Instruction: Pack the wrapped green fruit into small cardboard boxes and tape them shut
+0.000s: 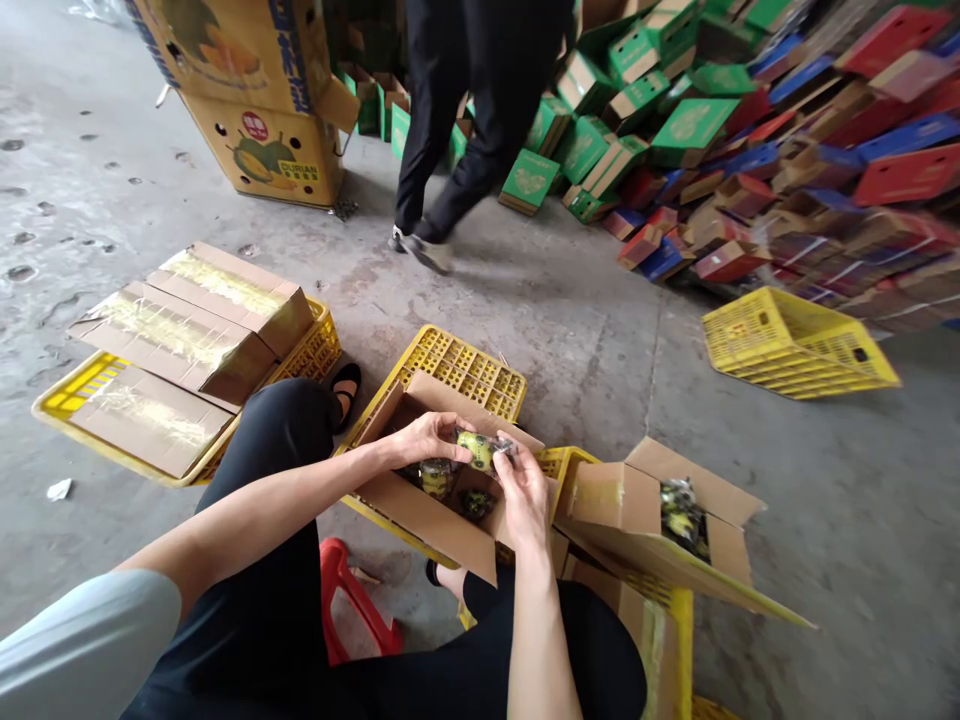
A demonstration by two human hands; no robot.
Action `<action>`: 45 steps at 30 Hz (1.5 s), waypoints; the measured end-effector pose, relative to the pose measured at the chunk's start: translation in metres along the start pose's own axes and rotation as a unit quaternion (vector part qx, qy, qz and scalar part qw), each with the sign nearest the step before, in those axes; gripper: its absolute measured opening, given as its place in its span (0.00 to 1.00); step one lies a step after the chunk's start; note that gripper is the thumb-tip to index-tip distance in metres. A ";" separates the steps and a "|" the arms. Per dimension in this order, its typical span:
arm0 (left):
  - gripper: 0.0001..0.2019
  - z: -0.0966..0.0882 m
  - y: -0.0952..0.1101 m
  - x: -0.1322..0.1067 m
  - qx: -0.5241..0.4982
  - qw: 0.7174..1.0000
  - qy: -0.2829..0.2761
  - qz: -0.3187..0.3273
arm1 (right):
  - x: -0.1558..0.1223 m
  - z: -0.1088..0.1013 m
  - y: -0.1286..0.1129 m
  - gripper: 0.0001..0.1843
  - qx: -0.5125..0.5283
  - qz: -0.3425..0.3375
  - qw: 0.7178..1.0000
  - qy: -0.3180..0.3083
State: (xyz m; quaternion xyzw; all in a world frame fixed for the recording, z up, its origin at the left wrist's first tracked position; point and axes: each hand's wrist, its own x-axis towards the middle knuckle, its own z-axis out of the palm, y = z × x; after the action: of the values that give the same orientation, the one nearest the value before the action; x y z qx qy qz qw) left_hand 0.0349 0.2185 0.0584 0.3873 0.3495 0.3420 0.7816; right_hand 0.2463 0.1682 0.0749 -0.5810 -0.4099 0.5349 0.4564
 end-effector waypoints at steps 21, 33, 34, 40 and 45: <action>0.31 0.002 0.000 0.000 0.022 1.000 0.012 0.005 | -0.003 0.000 -0.003 0.12 -0.013 -0.035 0.999 -0.013; 0.27 0.004 0.007 -0.003 0.031 0.998 0.046 0.015 | -0.003 0.003 -0.001 0.23 -0.008 0.025 0.999 -0.019; 0.27 0.004 0.008 -0.003 0.037 0.998 0.047 0.009 | -0.003 0.003 0.000 0.24 -0.011 0.024 1.000 -0.014; 0.30 0.003 0.008 -0.004 0.026 0.999 -0.008 -0.021 | -0.001 0.000 0.003 0.25 -0.057 0.016 0.998 0.021; 0.26 0.001 0.007 -0.004 0.030 0.999 -0.019 -0.022 | 0.000 -0.002 0.003 0.27 -0.081 0.013 0.996 0.025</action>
State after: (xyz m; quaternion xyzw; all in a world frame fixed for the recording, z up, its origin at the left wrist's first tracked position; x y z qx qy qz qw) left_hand 0.0321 0.2179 0.0656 0.4089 0.3535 0.3067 0.7835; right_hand 0.2479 0.1671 0.0718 -0.6346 -0.4333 0.4907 0.4108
